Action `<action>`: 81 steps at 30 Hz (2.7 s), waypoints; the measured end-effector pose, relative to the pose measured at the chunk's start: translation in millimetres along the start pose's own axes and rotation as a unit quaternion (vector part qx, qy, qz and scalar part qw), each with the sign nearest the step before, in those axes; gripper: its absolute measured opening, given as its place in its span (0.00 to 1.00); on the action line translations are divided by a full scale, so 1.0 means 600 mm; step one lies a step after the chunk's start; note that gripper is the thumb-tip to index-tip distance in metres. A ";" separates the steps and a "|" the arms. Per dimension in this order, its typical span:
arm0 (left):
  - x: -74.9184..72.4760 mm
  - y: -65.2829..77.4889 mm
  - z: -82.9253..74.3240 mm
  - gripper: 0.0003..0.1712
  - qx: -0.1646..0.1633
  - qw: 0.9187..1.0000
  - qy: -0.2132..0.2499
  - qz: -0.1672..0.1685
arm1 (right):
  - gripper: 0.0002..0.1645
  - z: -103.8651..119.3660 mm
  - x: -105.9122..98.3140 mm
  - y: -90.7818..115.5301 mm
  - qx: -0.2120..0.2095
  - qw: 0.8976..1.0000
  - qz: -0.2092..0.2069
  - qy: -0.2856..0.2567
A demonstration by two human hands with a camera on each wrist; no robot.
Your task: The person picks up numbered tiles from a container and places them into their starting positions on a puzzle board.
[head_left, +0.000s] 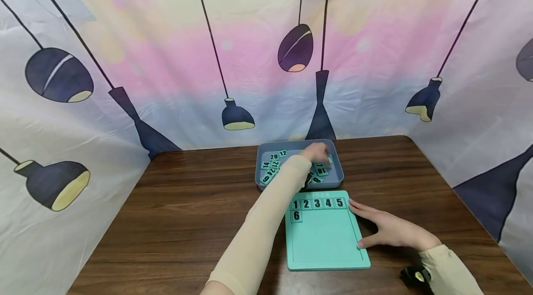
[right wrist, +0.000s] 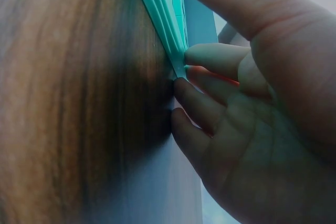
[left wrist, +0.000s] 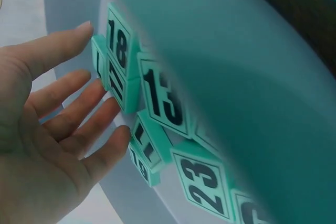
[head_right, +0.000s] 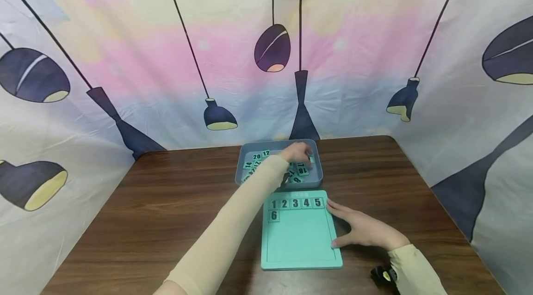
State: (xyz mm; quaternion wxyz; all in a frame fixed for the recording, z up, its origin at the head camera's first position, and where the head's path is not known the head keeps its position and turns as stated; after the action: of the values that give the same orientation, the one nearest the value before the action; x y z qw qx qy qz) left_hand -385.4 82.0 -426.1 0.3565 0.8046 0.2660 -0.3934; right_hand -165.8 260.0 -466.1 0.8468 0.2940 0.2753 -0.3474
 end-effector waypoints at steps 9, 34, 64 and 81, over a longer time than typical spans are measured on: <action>0.010 0.000 0.010 0.27 -0.014 1.000 -0.022 0.000 | 0.61 0.002 0.003 -0.002 -0.003 1.000 0.002 0.003; -0.058 0.063 -0.002 0.23 0.107 0.992 0.046 -0.042 | 0.61 -0.002 -0.003 0.003 -0.009 1.000 0.002 0.013; 0.035 0.265 0.043 0.22 0.201 0.977 -0.068 -0.016 | 0.63 -0.001 0.000 -0.003 -0.003 1.000 0.000 0.011; 0.121 0.288 0.069 0.20 0.172 0.980 -0.100 -0.012 | 0.63 0.002 -0.001 -0.002 -0.008 1.000 -0.001 0.013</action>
State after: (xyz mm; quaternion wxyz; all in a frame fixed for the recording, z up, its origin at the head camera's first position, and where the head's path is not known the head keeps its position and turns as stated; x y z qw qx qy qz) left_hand -241.6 -44.2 -440.9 0.2332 0.8073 0.1674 -0.5157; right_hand -166.9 258.9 -465.4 0.8451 0.2919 0.2890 -0.3420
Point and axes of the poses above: each hand's wrist, its own y-axis away from the middle knuckle, its own x-axis out of the palm, z = x × y, the point moved 1 cm from there along -y, towards the middle knuckle, and after that the axes turned 9 degrees about z, right-handed, at the moved point
